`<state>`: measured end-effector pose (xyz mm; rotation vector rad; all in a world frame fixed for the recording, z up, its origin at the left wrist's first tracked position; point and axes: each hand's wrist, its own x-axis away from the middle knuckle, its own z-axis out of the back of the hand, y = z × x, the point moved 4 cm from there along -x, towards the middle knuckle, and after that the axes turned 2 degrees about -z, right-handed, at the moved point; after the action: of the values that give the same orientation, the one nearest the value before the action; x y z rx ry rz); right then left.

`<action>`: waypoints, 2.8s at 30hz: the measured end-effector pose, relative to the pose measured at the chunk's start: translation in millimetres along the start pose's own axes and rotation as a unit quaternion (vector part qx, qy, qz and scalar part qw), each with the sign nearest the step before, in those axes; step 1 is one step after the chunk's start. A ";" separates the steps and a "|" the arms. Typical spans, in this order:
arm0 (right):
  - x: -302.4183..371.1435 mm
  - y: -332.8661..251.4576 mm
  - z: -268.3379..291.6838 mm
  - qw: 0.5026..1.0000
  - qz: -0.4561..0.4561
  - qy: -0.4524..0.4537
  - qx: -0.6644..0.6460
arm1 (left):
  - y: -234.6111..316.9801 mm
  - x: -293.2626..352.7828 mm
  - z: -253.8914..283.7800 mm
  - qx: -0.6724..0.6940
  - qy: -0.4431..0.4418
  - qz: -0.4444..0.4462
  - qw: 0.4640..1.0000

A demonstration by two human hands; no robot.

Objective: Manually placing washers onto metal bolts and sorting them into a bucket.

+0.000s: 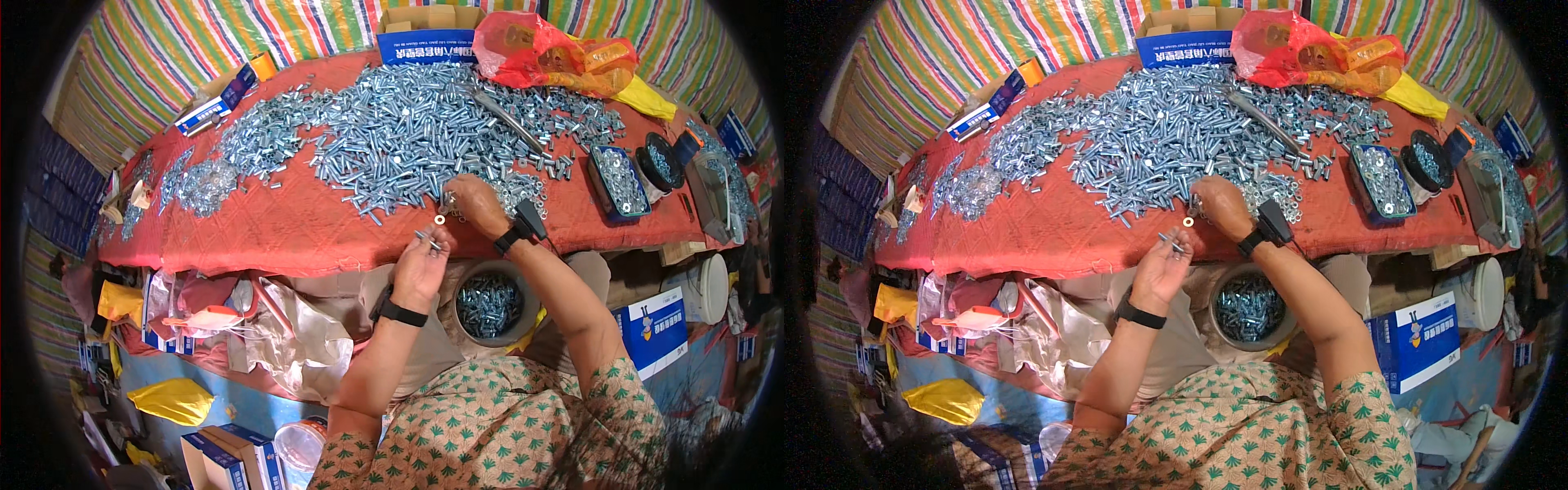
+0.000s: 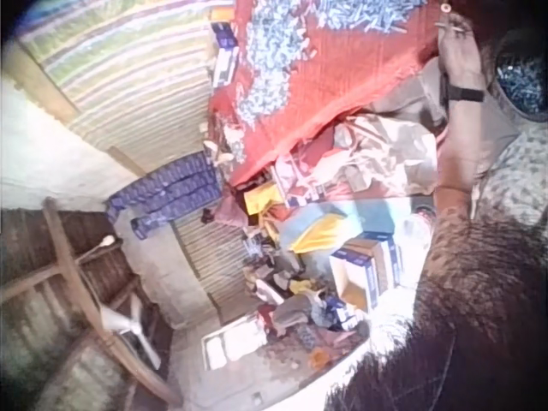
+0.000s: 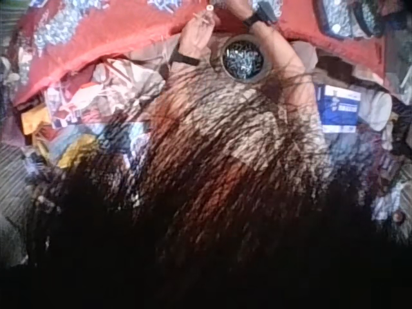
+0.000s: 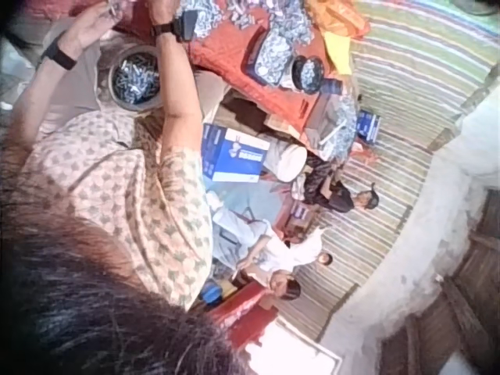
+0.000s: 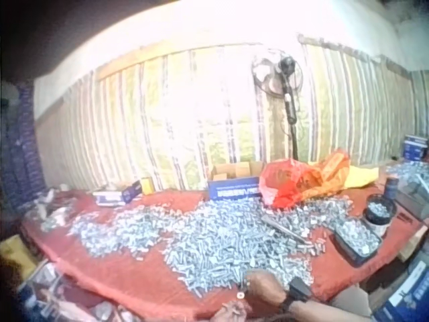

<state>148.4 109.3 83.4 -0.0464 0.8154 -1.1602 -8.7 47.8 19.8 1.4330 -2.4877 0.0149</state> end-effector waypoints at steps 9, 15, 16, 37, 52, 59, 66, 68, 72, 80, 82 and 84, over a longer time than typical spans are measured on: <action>3.1 15.5 9.7 0.996 -0.020 0.063 0.067 | 32.9 -42.9 -12.9 -0.149 0.106 -0.127 0.975; 5.0 43.9 30.4 0.994 -0.058 0.082 0.043 | 28.7 -72.6 -1.9 -0.258 0.067 -0.231 0.936; 3.2 48.4 32.8 0.994 -0.060 0.083 0.048 | 24.7 -74.0 -5.0 -0.256 0.065 -0.228 0.937; -3.8 61.4 21.6 0.817 -0.327 -0.018 -0.474 | -2.8 -73.8 -15.1 -0.417 -0.015 -0.046 0.908; 38.6 45.0 46.6 0.804 -0.281 -0.067 -0.519 | -21.5 -58.8 -27.7 -0.536 -0.056 -0.014 0.842; 46.8 45.5 45.0 0.791 -0.295 -0.141 -0.517 | -29.8 -55.1 -30.5 -0.544 -0.116 0.020 0.831; 45.8 35.0 45.2 0.798 -0.307 -0.151 -0.495 | -24.2 -53.7 -37.8 -0.446 -0.116 0.025 0.887; 38.1 22.9 46.8 0.845 -0.289 -0.195 -0.406 | -19.4 -53.6 -31.6 -0.444 -0.105 0.044 0.889; 26.1 20.0 48.7 0.876 -0.273 -0.092 -0.388 | -7.9 -56.7 -27.3 -0.444 -0.086 -0.032 0.891; 45.9 25.0 39.6 0.989 -0.111 -0.025 -0.092 | 13.5 -64.9 -17.8 -0.348 -0.022 -0.169 0.922; 43.9 17.8 31.6 0.992 -0.096 -0.020 -0.080 | 15.0 -65.2 -16.8 -0.332 -0.019 -0.179 0.926; 40.7 13.9 22.7 0.996 -0.083 -0.033 0.026 | 15.4 -64.4 -17.8 -0.316 -0.017 -0.188 0.930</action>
<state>179.0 73.5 71.5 -0.1097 0.7335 -1.3289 12.9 112.8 23.6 1.5615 -1.9134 -0.8086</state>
